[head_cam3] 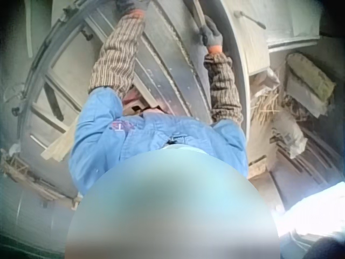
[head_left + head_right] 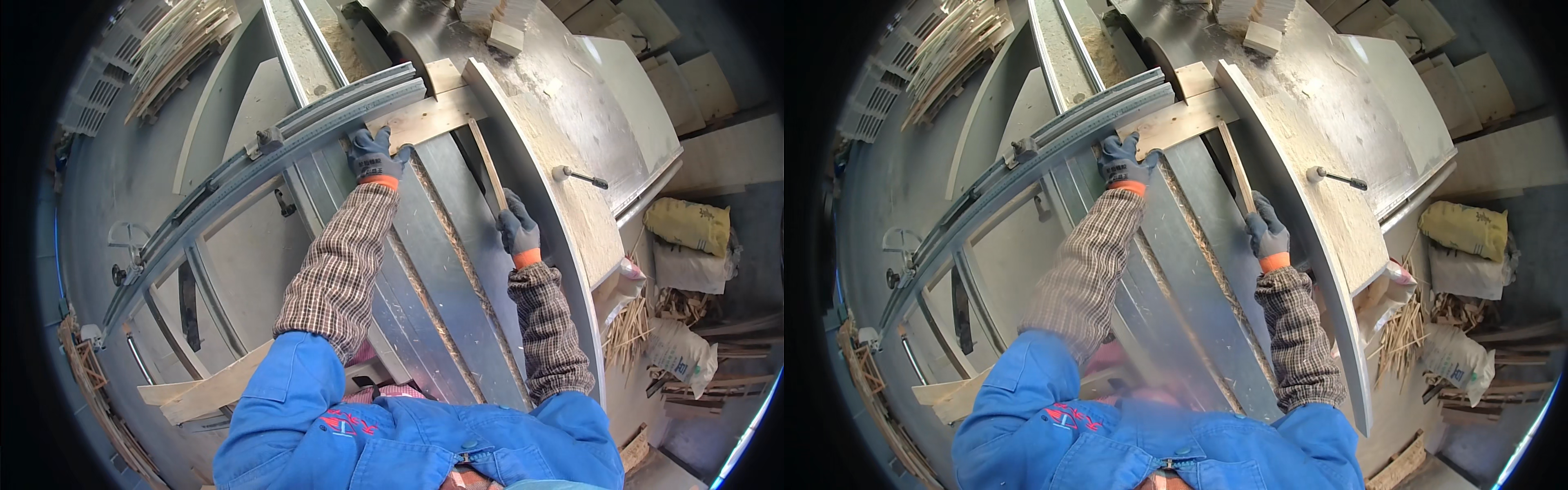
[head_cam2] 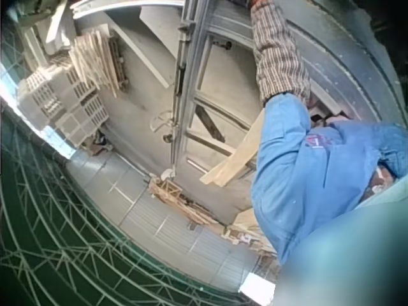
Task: The person uses a table saw to cut wooden planks into smaller pieces. They feed each plank through the saw, guide it with a push stick, and stack the cut pieces on the table.
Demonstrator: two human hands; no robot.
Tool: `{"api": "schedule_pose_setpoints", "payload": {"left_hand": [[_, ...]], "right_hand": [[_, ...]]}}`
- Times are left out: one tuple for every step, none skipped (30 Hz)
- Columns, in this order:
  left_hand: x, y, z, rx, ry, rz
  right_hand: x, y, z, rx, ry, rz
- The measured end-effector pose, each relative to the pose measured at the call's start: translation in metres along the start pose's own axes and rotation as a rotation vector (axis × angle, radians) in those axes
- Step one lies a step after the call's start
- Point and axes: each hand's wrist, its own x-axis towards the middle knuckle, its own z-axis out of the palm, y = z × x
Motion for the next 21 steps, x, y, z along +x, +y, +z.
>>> {"api": "schedule_pose_setpoints", "payload": {"left_hand": [[0.001,0.000,0.000,-0.005,0.007,-0.004],[0.001,0.001,-0.001,-0.009,-0.003,-0.015],[0.001,0.001,-0.002,-0.020,-0.020,-0.026],[0.001,0.001,-0.002,-0.023,-0.023,-0.031],[0.002,0.001,-0.003,-0.033,-0.035,-0.037],[0.002,0.002,-0.004,-0.044,-0.045,-0.045],[0.002,0.002,-0.005,-0.047,-0.048,-0.042],[0.003,0.002,-0.004,-0.049,-0.055,-0.044],[0.003,0.002,-0.005,-0.052,-0.058,-0.044],[0.003,0.001,-0.005,-0.031,-0.037,-0.028],[0.003,0.001,-0.006,-0.011,-0.014,-0.011],[0.003,0.001,-0.006,0.007,-0.008,0.001],[0.003,0.001,-0.007,0.010,-0.002,-0.003],[0.003,0.001,-0.008,0.008,-0.006,-0.008],[0.004,0.001,-0.008,0.009,-0.017,-0.018],[0.004,0.001,-0.008,-0.009,-0.024,-0.018],[0.004,0.000,-0.008,-0.027,-0.030,-0.016],[0.004,-0.001,-0.008,-0.045,-0.028,-0.014],[0.004,-0.001,-0.007,-0.052,-0.016,-0.008],[0.004,-0.003,-0.005,-0.058,0.005,-0.004],[0.004,-0.005,-0.004,-0.061,0.025,-0.001]], "right_hand": [[0.000,0.000,0.001,0.002,0.007,-0.006],[0.001,0.000,0.002,0.005,0.015,-0.012],[0.001,0.000,0.003,0.014,0.015,-0.007],[0.002,0.001,0.005,0.006,0.026,-0.030],[0.004,0.002,0.006,0.004,0.030,-0.039],[0.005,0.002,0.007,0.003,0.034,-0.051],[0.005,0.003,0.006,-0.003,0.035,-0.041],[0.006,0.003,0.006,-0.009,0.035,-0.028],[0.006,0.003,0.006,-0.009,0.035,-0.012],[0.007,0.003,0.005,-0.016,0.033,-0.009],[0.007,0.003,0.005,-0.018,0.030,-0.001],[0.007,0.003,0.005,-0.010,0.023,0.007],[0.008,0.003,0.005,-0.019,0.026,-0.006],[0.007,0.003,0.006,-0.019,0.024,-0.025],[0.009,0.002,0.007,-0.006,0.010,-0.035],[0.009,0.001,0.009,-0.025,0.019,-0.038],[0.010,0.000,0.011,-0.029,0.018,-0.041],[0.010,-0.002,0.012,-0.034,0.031,-0.021],[0.010,-0.005,0.012,-0.048,0.015,-0.045],[0.010,-0.007,0.013,-0.061,0.010,-0.045],[0.009,-0.010,0.013,-0.068,0.005,-0.041]]}}
